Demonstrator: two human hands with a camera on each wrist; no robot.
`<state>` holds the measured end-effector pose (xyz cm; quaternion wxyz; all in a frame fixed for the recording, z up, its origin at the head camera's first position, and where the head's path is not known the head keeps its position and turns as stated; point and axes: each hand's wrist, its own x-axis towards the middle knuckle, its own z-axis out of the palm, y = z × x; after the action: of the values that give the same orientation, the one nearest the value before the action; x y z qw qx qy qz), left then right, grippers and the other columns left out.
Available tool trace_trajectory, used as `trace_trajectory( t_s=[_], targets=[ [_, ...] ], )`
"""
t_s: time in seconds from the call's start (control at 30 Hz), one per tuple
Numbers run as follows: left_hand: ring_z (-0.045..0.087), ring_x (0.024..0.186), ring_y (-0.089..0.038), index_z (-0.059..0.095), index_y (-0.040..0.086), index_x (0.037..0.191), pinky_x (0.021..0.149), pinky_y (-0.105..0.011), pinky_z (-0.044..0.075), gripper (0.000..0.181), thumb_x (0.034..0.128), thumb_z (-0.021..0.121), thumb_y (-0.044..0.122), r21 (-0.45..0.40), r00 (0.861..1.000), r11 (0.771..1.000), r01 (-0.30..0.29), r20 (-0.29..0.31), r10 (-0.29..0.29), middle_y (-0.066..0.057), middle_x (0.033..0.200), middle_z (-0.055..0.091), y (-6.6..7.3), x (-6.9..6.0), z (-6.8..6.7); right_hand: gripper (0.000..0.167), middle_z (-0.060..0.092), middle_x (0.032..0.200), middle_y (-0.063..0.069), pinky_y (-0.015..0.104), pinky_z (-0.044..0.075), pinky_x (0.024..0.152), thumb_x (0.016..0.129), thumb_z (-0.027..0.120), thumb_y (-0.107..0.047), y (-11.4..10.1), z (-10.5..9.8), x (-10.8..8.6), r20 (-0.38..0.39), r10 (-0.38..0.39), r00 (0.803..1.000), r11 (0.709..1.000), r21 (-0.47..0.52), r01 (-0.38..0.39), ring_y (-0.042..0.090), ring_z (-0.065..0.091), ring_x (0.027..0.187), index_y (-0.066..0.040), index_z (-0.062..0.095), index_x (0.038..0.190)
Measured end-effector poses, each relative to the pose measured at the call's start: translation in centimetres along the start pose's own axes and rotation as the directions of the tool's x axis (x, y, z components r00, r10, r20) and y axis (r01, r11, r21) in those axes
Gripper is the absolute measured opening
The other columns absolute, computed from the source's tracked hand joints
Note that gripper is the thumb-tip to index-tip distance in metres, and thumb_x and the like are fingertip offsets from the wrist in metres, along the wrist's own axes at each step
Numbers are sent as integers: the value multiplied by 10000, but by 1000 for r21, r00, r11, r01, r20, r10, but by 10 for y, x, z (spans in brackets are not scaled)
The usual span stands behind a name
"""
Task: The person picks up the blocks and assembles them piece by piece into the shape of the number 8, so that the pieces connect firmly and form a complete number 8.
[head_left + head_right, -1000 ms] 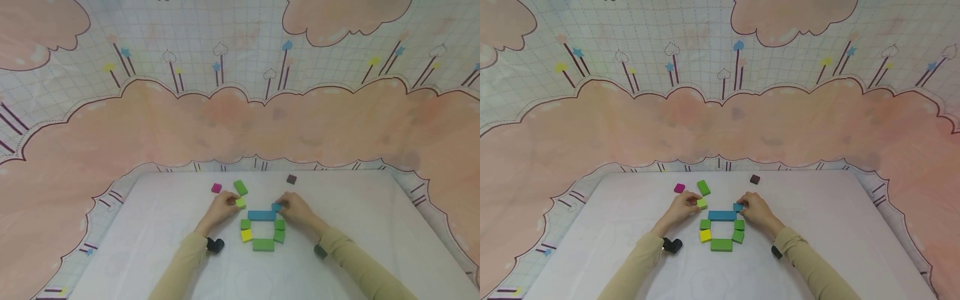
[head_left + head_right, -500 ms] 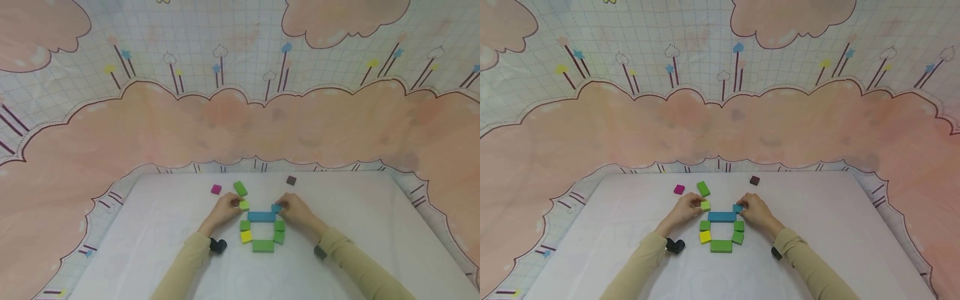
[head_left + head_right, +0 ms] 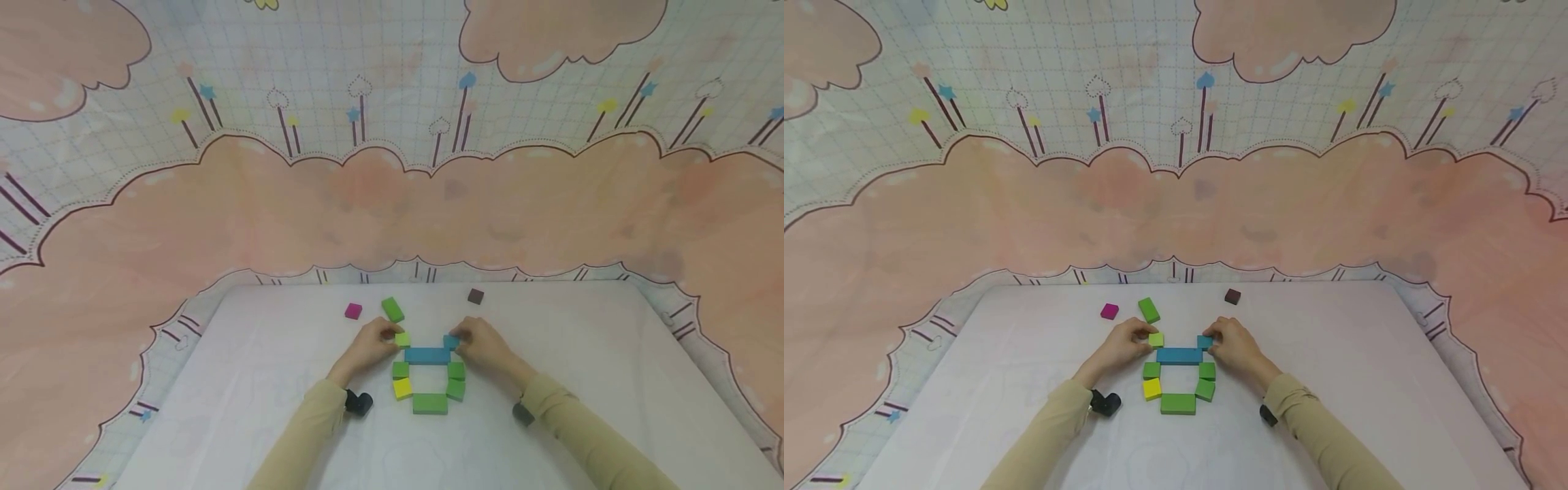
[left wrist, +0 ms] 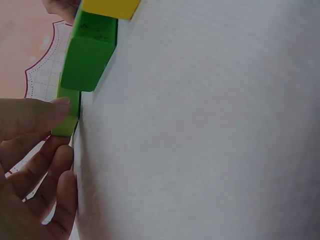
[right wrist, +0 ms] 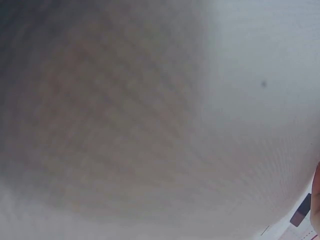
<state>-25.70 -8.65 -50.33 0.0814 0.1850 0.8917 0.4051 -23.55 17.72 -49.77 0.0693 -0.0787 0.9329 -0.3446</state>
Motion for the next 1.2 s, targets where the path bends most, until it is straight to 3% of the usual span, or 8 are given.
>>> trace_trajectory(
  t_s=[0.43, 1.2],
  targets=[
    [570, 985, -189, 681, 75, 1116, 914, -388, 501, 305, 813, 701, 68, 50, 1000, 998, -22, 14, 22, -64, 1035, 628, -2, 3, 1, 296, 645, 1000, 13, 415, 492, 939, 799, 689, -51, -2, -1, -2, -8, -19, 1000, 1000, -10, 19, 199, 570, 1012, -101, 695, 1091],
    [572, 1012, -209, 684, 77, 1119, 938, -403, 493, 306, 814, 686, 59, 31, 1000, 999, -6, 20, 5, -68, 1049, 619, -3, 1, 2, 298, 650, 1028, 32, 435, 488, 951, 797, 690, -44, -1, 1, -3, -21, -39, 999, 999, -31, 38, 214, 577, 1037, -94, 686, 1090]
  ],
)
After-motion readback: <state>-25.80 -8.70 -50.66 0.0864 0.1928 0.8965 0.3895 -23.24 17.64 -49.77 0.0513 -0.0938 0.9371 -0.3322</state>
